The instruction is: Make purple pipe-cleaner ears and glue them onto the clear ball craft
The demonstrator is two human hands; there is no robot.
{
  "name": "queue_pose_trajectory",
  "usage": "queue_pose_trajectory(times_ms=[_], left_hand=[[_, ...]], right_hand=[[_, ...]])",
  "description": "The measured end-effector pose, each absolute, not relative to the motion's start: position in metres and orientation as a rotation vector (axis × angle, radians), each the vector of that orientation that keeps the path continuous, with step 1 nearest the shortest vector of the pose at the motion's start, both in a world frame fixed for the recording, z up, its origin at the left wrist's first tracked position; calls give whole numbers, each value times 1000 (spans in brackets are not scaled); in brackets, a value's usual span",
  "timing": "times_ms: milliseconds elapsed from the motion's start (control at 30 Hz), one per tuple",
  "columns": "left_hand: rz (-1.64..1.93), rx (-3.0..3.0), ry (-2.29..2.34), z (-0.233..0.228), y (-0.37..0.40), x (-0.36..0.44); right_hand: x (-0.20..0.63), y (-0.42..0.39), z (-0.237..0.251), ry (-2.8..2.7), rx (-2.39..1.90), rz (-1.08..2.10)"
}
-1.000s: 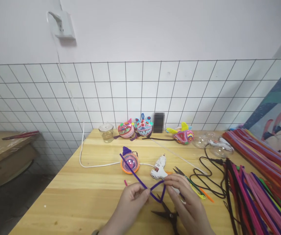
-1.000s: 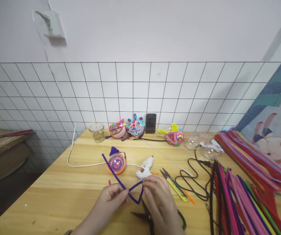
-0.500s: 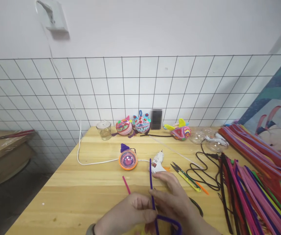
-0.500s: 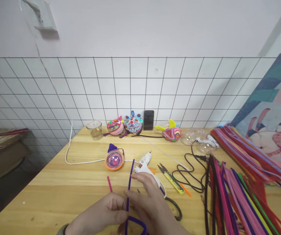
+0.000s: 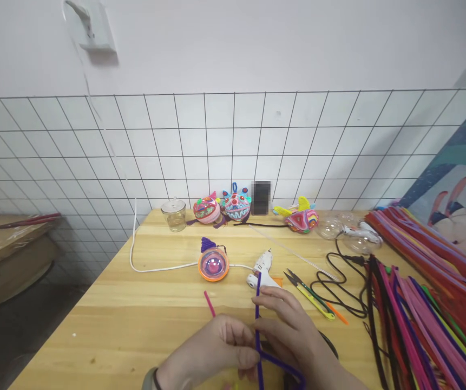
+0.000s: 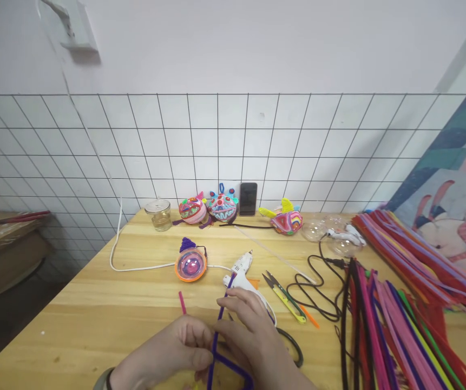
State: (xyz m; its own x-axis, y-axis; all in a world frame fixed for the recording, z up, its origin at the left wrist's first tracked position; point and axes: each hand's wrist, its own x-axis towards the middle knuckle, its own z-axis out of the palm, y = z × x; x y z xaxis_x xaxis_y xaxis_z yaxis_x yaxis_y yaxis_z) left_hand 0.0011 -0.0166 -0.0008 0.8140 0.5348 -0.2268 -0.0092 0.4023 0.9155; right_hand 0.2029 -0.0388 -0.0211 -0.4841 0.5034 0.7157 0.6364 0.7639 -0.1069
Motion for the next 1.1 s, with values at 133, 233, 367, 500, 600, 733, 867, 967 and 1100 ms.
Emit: queue_pose_trajectory(times_ms=[133, 233, 367, 500, 600, 733, 867, 967, 1100], left_hand=[[353, 1090, 553, -2, -16, 0], [354, 1097, 589, -3, -16, 1], [378, 1080, 621, -5, -16, 3], [460, 1059, 622, -4, -16, 4], [522, 1039, 622, 0, -16, 3], [559, 1018, 632, 1, -16, 4], [616, 993, 638, -3, -15, 5], [677, 969, 652, -5, -15, 6], [734, 944, 669, -5, -17, 7]], right_hand=[[198, -47, -12, -2147, -944, -165], [197, -52, -6, -2196, -987, -83], [197, -51, -5, -2171, -978, -12], [196, -50, -3, -2150, -958, 97], [195, -52, -2, -2109, -950, 175], [194, -51, -8, -2050, -878, 256], [190, -52, -11, -1964, -901, 341], [185, -55, -6, -1900, -945, 421], [181, -57, -2, -1861, -979, 503]])
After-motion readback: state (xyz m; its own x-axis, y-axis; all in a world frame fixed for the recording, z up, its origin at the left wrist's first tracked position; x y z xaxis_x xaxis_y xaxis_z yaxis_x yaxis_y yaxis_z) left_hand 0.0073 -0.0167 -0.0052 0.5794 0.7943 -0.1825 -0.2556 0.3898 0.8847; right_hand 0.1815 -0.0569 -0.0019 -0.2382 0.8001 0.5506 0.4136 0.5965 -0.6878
